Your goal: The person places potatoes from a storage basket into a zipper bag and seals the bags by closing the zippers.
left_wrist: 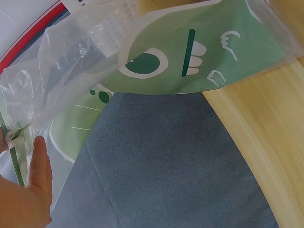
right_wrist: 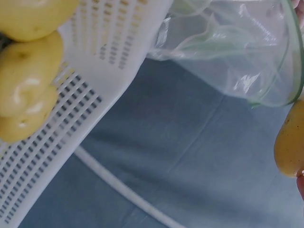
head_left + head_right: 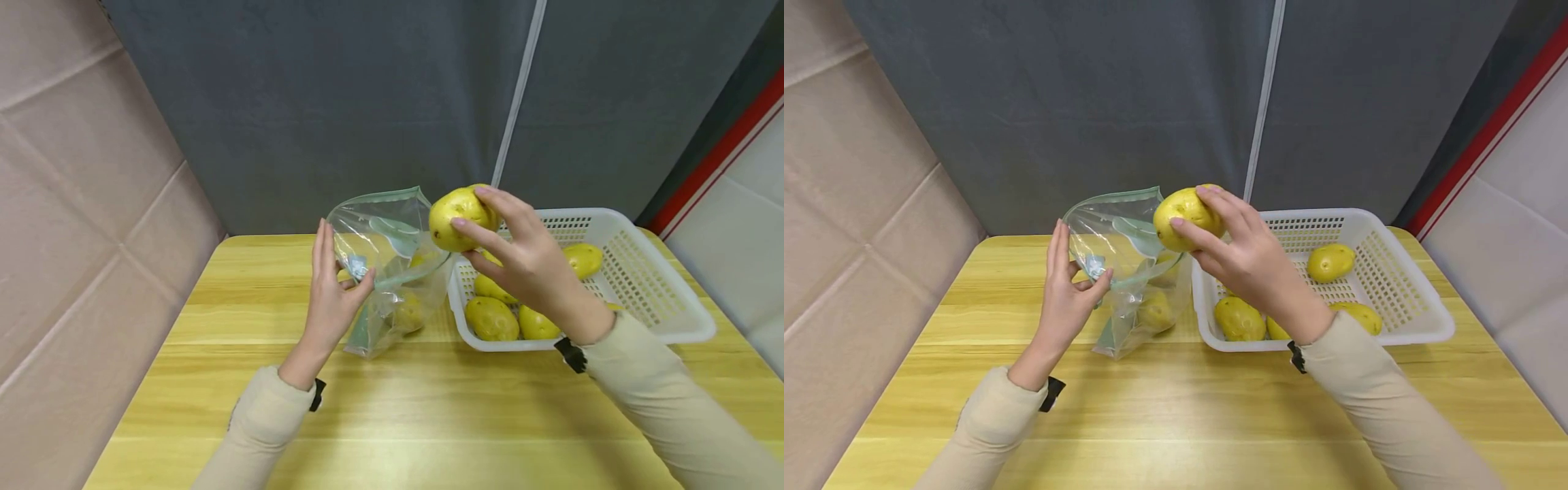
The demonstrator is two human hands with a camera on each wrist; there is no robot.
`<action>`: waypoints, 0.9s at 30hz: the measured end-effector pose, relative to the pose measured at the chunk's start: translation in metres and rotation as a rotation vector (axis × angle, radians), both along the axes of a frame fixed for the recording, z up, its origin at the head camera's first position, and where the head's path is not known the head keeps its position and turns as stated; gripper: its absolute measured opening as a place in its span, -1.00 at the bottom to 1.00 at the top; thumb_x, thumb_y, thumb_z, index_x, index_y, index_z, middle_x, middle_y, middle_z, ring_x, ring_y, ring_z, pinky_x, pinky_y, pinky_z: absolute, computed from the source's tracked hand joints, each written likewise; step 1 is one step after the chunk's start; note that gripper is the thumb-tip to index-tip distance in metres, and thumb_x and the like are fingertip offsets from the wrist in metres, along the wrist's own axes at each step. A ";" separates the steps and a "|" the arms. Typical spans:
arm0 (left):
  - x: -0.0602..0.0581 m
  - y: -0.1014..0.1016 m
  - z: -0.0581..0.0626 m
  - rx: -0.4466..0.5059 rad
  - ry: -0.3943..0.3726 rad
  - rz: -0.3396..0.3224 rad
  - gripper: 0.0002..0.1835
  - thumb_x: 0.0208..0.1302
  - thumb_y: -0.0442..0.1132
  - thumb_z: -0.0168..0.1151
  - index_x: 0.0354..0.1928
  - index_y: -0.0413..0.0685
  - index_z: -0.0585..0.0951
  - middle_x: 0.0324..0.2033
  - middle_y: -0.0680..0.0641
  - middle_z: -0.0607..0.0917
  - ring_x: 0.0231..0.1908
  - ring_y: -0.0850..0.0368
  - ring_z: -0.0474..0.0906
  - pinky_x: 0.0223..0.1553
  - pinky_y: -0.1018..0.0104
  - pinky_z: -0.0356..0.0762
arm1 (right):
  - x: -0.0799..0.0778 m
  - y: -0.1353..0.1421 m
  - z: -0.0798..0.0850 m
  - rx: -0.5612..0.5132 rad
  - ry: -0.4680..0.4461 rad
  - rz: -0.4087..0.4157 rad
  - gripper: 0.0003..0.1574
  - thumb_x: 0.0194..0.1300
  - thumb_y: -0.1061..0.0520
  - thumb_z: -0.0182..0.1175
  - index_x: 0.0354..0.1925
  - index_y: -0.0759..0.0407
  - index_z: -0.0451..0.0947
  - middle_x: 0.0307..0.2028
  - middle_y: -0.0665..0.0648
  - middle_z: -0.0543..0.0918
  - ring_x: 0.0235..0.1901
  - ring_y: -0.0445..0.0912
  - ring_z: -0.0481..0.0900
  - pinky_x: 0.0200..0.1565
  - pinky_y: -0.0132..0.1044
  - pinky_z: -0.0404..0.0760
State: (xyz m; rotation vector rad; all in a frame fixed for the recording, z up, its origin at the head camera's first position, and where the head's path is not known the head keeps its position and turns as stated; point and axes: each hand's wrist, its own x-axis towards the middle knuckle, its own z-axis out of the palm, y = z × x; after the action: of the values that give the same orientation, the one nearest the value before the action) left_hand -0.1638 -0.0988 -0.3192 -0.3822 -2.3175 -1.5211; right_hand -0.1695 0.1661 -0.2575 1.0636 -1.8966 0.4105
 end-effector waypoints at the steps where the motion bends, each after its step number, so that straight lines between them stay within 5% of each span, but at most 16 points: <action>1: 0.000 0.000 0.000 0.000 0.001 -0.002 0.02 0.20 -0.31 0.29 0.50 -0.17 -0.19 0.52 -0.03 -0.24 0.04 -0.22 0.42 -0.19 0.16 0.68 | 0.000 -0.003 0.000 0.004 0.009 0.004 -0.60 0.24 0.26 0.24 0.06 0.13 0.52 0.12 0.42 0.46 0.11 0.26 0.45 0.21 -0.02 0.51; 11: 0.002 0.001 0.001 -0.015 0.014 -0.020 0.02 0.19 -0.34 0.29 0.50 -0.18 -0.19 0.52 -0.06 -0.24 0.01 -0.20 0.45 -0.17 0.16 0.70 | 0.002 -0.024 0.001 0.099 0.026 0.020 -0.68 0.41 0.16 0.00 0.05 0.08 0.58 0.11 0.45 0.48 0.13 0.26 0.47 0.12 0.03 0.57; 17: 0.002 0.001 0.000 -0.039 0.027 -0.017 0.01 0.19 -0.34 0.29 0.50 -0.19 -0.18 0.52 -0.09 -0.23 -0.08 -0.10 0.45 -0.18 0.18 0.71 | 0.001 -0.029 -0.003 0.151 0.003 0.053 -0.67 0.41 0.14 0.02 0.09 0.06 0.56 0.14 0.43 0.47 0.14 0.24 0.46 0.08 0.02 0.60; 27: 0.003 0.002 0.000 -0.045 0.037 -0.010 0.00 0.19 -0.34 0.29 0.50 -0.20 -0.16 0.52 -0.11 -0.20 -0.21 0.00 0.44 -0.20 0.22 0.71 | -0.001 -0.033 -0.010 0.148 -0.087 0.029 -0.20 -0.11 0.30 0.50 0.15 0.02 0.50 0.14 0.41 0.49 0.07 0.25 0.50 0.09 0.05 0.58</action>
State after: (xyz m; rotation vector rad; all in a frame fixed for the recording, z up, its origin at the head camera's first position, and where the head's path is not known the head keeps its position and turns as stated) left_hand -0.1608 -0.0971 -0.3189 -0.4307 -2.3275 -1.4566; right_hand -0.1707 0.1336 -0.2676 1.1883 -2.0155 0.3413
